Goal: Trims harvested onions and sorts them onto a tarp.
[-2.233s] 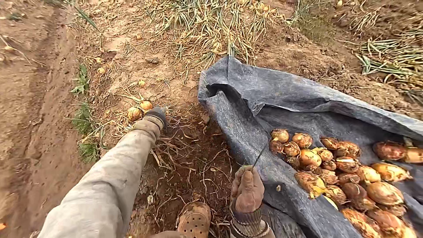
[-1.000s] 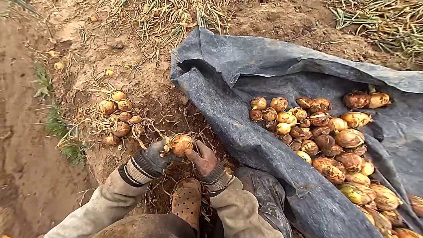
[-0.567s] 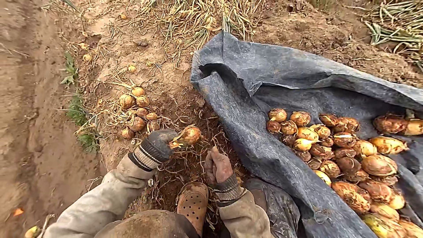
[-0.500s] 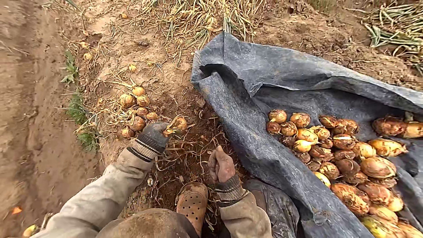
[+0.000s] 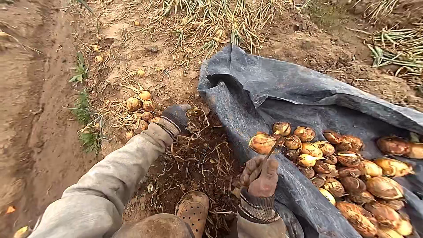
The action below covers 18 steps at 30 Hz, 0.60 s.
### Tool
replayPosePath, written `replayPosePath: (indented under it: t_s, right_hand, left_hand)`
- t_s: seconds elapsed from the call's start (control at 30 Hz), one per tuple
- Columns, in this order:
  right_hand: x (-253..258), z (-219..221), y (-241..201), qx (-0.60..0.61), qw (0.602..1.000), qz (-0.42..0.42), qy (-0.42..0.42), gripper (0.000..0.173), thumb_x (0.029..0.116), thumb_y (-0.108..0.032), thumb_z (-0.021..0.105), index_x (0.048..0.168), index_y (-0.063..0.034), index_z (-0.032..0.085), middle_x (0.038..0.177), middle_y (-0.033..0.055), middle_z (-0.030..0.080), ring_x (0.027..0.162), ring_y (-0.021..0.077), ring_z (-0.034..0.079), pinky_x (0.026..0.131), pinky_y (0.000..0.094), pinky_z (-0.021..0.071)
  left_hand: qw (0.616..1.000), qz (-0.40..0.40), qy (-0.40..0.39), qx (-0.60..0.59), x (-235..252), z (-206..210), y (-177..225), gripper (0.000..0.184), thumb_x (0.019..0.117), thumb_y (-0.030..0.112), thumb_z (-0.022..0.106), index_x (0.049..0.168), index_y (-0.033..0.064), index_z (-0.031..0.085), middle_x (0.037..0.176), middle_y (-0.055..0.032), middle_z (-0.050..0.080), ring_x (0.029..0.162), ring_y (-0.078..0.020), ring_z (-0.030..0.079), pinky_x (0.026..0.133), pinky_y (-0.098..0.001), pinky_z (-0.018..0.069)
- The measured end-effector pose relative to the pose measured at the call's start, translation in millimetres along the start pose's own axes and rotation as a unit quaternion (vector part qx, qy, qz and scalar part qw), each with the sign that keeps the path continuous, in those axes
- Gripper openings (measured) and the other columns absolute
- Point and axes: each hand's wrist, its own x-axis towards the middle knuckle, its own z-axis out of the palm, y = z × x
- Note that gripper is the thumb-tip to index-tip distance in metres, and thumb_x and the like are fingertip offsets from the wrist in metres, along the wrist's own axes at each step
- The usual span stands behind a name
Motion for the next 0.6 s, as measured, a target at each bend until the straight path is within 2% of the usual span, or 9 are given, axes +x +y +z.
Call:
replayPosePath:
  t_s: [0.03,0.07,0.13,0.23,0.3,0.37,0.47,0.53,0.6]
  right_hand:
    - [4,-5,0,0.007,0.999,-0.021,0.024,0.061,0.1061,-0.063,0.024,0.083,-0.015,0.054,0.051,-0.0067,0.05,0.035,0.0071,0.048,0.034,0.0268,0.0477]
    - [6,-8,5,-0.02,0.999,-0.027,0.036,0.057,0.1085,-0.056,0.024,0.086,-0.0134,0.055,0.051,-0.0062,0.051,0.036,0.0072,0.048,0.034,0.027,0.0482]
    - [2,-5,20,-0.144,0.99,-0.004,0.002,0.045,0.1067,-0.044,0.037,0.091,-0.0068,0.059,0.061,-0.0012,0.053,0.042,0.0102,0.05,0.04,0.031,0.05]
    - [-12,13,32,-0.315,0.932,0.073,-0.165,0.05,0.0913,-0.057,0.062,0.098,-0.0077,0.069,0.088,0.0062,0.064,0.075,0.0189,0.063,0.07,0.0428,0.0549]
    - [-19,24,38,-0.343,0.892,0.148,-0.256,0.05,0.084,-0.058,0.073,0.098,-0.0102,0.069,0.095,0.0066,0.063,0.084,0.0203,0.062,0.077,0.0443,0.0534]
    - [-21,27,46,-0.314,0.879,0.21,-0.293,0.046,0.0837,-0.05,0.077,0.1,-0.0089,0.066,0.089,0.0064,0.062,0.076,0.0191,0.06,0.071,0.0426,0.0523]
    - [-19,24,51,-0.22,0.886,0.292,-0.284,0.033,0.0947,-0.035,0.072,0.106,-0.0056,0.061,0.075,0.0072,0.059,0.052,0.017,0.055,0.052,0.0373,0.0539]
    - [-17,22,51,-0.178,0.885,0.332,-0.274,0.027,0.1014,-0.031,0.064,0.109,-0.0051,0.059,0.072,0.0079,0.055,0.047,0.0176,0.052,0.047,0.0365,0.0528]
    - [-15,22,52,-0.185,0.879,0.342,-0.277,0.029,0.1033,-0.034,0.061,0.111,-0.0064,0.059,0.073,0.0067,0.054,0.048,0.0175,0.051,0.048,0.0364,0.0516]
  left_hand:
    - [0.996,-0.08,-0.016,0.042,18,2,-28,0.031,0.0963,0.028,0.063,0.123,0.0149,0.071,0.118,-0.0173,0.072,0.11,-0.0397,0.069,0.091,-0.0674,0.0527]
    - [0.985,-0.149,-0.041,0.078,32,8,-56,0.04,0.0993,0.04,0.06,0.122,0.0078,0.07,0.119,-0.0232,0.07,0.112,-0.0444,0.067,0.091,-0.0701,0.0512]
    - [0.958,-0.247,-0.089,0.117,43,26,-94,0.071,0.098,0.064,0.054,0.115,-0.0035,0.069,0.121,-0.0293,0.067,0.118,-0.0467,0.064,0.096,-0.0698,0.0487]
    - [0.942,-0.295,-0.1,0.126,41,51,-105,0.08,0.0913,0.072,0.057,0.112,-0.0038,0.07,0.12,-0.0286,0.068,0.116,-0.0451,0.065,0.095,-0.0679,0.0505]
    - [0.942,-0.297,-0.096,0.125,42,57,-101,0.077,0.0879,0.07,0.064,0.115,-0.0027,0.069,0.119,-0.0279,0.068,0.114,-0.0448,0.066,0.093,-0.0669,0.0516]
    - [0.95,-0.282,-0.076,0.108,44,61,-105,0.072,0.0826,0.062,0.074,0.123,0.0025,0.067,0.121,-0.0265,0.068,0.113,-0.0455,0.066,0.091,-0.0682,0.0521]
    - [0.965,-0.243,-0.053,0.087,44,69,-117,0.077,0.0736,0.046,0.084,0.141,0.0178,0.06,0.128,-0.0218,0.067,0.118,-0.0441,0.065,0.093,-0.0691,0.0517]
    - [0.975,-0.213,-0.033,0.056,38,75,-122,0.077,0.0702,0.037,0.087,0.141,0.0243,0.059,0.126,-0.0195,0.068,0.117,-0.0427,0.065,0.093,-0.0687,0.0515]
    - [0.984,-0.179,-0.011,0.005,26,79,-115,0.073,0.0684,0.025,0.087,0.135,0.0254,0.059,0.12,-0.0186,0.07,0.111,-0.0433,0.067,0.089,-0.0711,0.0525]
